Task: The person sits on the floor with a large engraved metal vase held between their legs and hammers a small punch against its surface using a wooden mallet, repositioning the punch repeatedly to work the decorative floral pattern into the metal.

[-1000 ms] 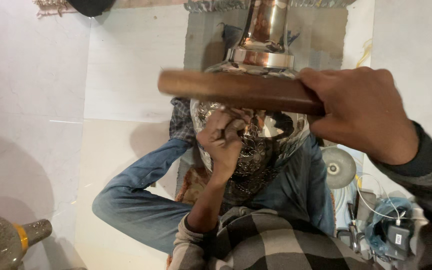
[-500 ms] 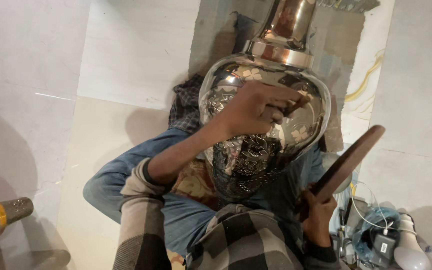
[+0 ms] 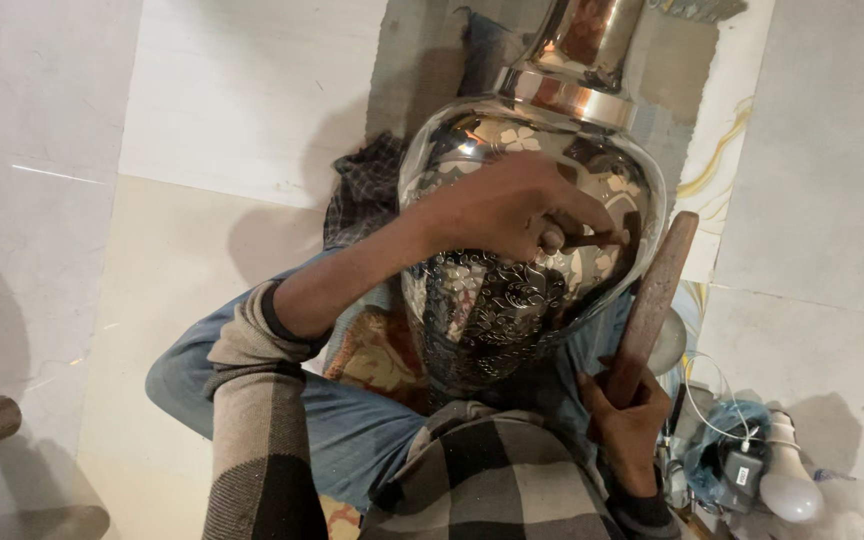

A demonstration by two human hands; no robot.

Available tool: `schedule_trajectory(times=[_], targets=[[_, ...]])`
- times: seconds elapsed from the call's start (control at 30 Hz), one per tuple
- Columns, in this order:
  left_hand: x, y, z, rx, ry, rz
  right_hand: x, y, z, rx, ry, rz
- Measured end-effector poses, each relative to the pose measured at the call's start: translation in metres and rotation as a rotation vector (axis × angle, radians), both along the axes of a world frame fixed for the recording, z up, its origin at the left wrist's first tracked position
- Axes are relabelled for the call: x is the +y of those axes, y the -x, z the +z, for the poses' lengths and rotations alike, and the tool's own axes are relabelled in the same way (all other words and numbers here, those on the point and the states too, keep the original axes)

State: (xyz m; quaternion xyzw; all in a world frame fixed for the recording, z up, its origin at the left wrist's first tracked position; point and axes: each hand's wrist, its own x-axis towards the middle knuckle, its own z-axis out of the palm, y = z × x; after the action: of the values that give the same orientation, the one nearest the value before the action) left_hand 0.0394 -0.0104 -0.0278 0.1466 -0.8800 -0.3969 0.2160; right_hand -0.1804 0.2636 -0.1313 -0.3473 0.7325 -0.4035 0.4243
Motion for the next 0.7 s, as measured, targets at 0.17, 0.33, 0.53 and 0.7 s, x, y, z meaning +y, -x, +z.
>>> schedule_trajectory(times=[0.17,0.33,0.53,0.7], targets=[[-0.008,0.006,0.005,0.02,-0.03,-0.124,-0.011,-0.004,0.025,-0.017,0.02,-0.026],[-0.013,0.017,0.003,0.111,-0.022,-0.236,-0.01,-0.011,0.046,-0.025,0.147,-0.072],[-0.012,0.024,-0.002,0.081,0.024,-0.225,-0.017,-0.011,0.079,0.19,0.336,-0.067],[-0.02,0.03,0.0,0.136,0.055,-0.31,-0.028,-0.011,0.093,0.219,0.188,-0.067]])
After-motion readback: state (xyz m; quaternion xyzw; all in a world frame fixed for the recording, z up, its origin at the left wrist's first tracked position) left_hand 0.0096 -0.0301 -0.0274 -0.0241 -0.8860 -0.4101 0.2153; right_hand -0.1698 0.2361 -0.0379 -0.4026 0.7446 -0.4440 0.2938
